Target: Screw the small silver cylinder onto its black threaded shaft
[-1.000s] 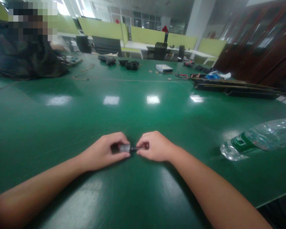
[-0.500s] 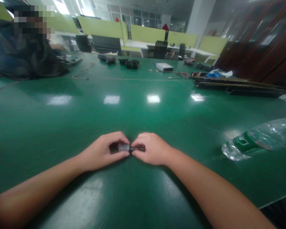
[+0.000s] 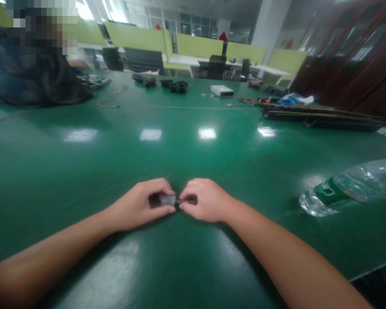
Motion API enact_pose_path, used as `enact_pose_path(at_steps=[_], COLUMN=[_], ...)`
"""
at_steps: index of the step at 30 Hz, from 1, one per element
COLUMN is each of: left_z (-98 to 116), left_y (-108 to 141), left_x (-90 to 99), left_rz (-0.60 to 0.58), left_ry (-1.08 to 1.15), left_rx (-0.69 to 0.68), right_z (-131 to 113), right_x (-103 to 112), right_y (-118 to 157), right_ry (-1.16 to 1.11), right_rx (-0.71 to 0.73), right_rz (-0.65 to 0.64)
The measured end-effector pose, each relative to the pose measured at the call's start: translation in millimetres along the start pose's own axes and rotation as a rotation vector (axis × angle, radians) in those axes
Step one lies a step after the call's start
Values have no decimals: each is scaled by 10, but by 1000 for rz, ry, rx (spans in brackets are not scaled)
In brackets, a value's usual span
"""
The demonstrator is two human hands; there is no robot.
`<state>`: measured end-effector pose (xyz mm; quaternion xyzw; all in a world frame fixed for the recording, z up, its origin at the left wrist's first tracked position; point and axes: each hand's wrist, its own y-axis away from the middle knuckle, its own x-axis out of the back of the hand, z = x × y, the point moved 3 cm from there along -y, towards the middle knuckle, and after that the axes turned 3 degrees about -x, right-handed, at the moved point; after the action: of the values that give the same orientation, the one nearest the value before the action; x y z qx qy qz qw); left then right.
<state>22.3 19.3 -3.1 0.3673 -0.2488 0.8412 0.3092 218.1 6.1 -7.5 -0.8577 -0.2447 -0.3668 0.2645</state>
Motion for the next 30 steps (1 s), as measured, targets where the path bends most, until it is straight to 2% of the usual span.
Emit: enact_pose_path(at_steps=[21,30], left_z=[4,13], left_y=[5,2], left_x=[11,17], left_rz=[5,-8], left_ry=[-9,4], left_rx=[-15,-5], right_z=[46,175], right_x=[127,223], right_y=[31,56], right_ry=[33,-35], right_rx=[-85,-133], right_rz=[-72,-148])
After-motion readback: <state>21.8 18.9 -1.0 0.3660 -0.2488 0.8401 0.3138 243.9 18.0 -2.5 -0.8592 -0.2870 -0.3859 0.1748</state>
